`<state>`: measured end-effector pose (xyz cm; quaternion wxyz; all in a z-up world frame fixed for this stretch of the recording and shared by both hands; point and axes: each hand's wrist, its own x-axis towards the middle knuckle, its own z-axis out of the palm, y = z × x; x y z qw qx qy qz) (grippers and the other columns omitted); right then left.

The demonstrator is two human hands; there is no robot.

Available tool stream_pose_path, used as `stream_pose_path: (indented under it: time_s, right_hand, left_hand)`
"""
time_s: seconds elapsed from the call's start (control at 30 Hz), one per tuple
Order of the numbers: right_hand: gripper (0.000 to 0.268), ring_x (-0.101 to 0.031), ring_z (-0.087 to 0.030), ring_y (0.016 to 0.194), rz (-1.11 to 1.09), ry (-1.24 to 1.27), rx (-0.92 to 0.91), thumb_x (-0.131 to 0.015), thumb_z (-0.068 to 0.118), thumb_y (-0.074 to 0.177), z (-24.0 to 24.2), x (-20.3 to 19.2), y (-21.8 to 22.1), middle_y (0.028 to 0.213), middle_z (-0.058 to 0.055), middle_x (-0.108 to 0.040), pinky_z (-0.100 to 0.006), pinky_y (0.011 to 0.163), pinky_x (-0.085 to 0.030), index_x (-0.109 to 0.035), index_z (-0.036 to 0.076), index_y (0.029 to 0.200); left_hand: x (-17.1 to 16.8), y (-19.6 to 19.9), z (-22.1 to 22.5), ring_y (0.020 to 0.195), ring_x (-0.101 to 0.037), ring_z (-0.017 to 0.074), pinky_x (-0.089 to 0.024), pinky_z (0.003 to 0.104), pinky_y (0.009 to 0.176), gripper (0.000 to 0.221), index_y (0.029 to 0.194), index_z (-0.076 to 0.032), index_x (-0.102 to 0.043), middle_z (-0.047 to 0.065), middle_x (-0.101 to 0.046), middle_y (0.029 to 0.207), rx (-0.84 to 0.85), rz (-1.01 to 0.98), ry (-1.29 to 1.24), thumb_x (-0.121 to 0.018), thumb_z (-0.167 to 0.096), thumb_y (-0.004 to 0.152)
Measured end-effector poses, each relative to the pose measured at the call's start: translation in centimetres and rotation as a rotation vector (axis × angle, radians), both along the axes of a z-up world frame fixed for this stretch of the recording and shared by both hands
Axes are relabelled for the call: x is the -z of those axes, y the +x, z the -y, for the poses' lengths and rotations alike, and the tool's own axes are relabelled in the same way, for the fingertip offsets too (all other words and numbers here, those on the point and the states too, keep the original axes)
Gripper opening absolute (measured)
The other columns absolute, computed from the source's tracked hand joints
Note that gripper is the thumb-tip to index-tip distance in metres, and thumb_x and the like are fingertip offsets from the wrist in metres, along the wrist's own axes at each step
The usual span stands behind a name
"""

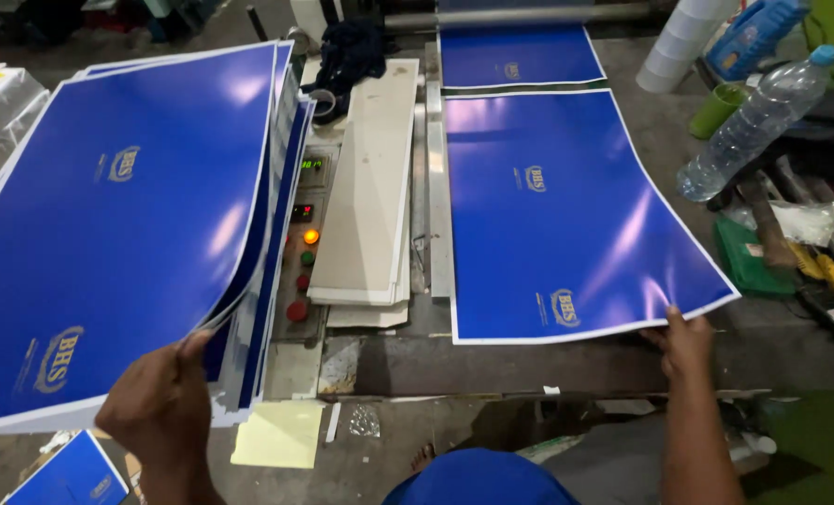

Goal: The person places large printed blue sheets one by one from a stack onto the feeding platform of a machine.

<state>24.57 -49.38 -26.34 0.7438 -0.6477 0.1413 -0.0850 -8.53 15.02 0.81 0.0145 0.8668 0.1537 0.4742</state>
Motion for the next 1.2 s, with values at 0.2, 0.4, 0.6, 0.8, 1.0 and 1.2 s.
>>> stream_pose_path:
  time_s: [0.2, 0.4, 0.6, 0.8, 1.0, 1.2]
  right_hand:
    - [0.034, -0.068, -0.031, 0.098, -0.070, 0.108, -0.116, -0.055, 0.024, 0.108, -1.2, 2.5, 8.9, 0.116, -0.012, -0.064, -0.049, 0.076, -0.061, -0.049, 0.007, 0.136]
    - [0.058, -0.069, -0.032, 0.106, -0.121, 0.097, -0.064, -0.057, 0.025, 0.106, -3.0, 4.6, 7.5, 0.126, -0.019, -0.065, -0.046, 0.077, -0.060, -0.036, 0.008, 0.157]
    - [0.070, -0.070, -0.030, 0.105, -0.222, 0.087, -0.112, -0.060, 0.017, 0.101, -8.8, 3.6, -2.6, 0.127, -0.022, -0.068, -0.042, 0.080, -0.060, -0.028, 0.009, 0.162]
    - [0.057, -0.074, -0.027, 0.102, -0.251, -0.030, -0.410, -0.061, 0.019, 0.096, -14.5, 1.3, -9.2, 0.121, -0.017, -0.074, -0.039, 0.075, -0.060, -0.048, 0.009, 0.151]
    - [0.046, -0.076, -0.021, 0.094, -0.143, -0.033, -0.679, -0.059, 0.024, 0.098, -21.6, -4.0, -12.3, 0.114, -0.015, -0.078, -0.033, 0.074, -0.060, -0.060, 0.010, 0.142]
    - [0.050, -0.067, -0.016, 0.106, 0.163, -0.006, -1.097, -0.071, 0.019, 0.096, -28.4, -11.2, -16.0, 0.116, -0.010, -0.073, -0.033, 0.094, -0.057, -0.061, 0.006, 0.144]
  left_hand:
    - [-0.6, 0.3, -0.7, 0.065, -0.061, 0.0112, -0.045, 0.027, 0.063, 0.025, 0.101, 0.003, -0.075, 0.012, -0.066, 0.075, -0.021, 0.025, -0.332, -0.072, -0.017, 0.116]
    - [-4.9, 0.4, -0.9, 0.062, -0.048, 0.0100, -0.037, 0.031, 0.055, 0.036, 0.089, 0.005, -0.070, 0.010, -0.057, 0.058, -0.029, -0.101, -0.692, -0.069, -0.026, 0.108]
    - [-3.6, -0.3, -3.5, 0.057, -0.044, 0.0101, -0.036, 0.028, 0.054, 0.036, 0.092, 0.007, -0.068, 0.006, -0.053, 0.060, 0.041, -0.087, -0.453, -0.072, -0.020, 0.115]
    - [-3.9, 1.6, -2.0, 0.063, -0.051, 0.0094, -0.035, 0.027, 0.056, 0.023, 0.097, 0.006, -0.070, 0.009, -0.060, 0.071, 0.105, 0.293, -0.324, -0.067, -0.005, 0.116]
    - [-0.3, 6.1, 4.5, 0.083, -0.071, 0.0210, -0.056, 0.034, 0.075, 0.017, 0.110, -0.005, -0.071, 0.013, -0.074, 0.100, 0.395, 0.119, -0.204, -0.073, -0.005, 0.094]
    - [1.6, 9.3, 17.8, 0.082, -0.076, 0.0315, -0.060, 0.038, 0.072, 0.027, 0.113, 0.000, -0.073, 0.020, -0.077, 0.103, 0.735, -0.053, -0.323, -0.075, -0.001, 0.086]
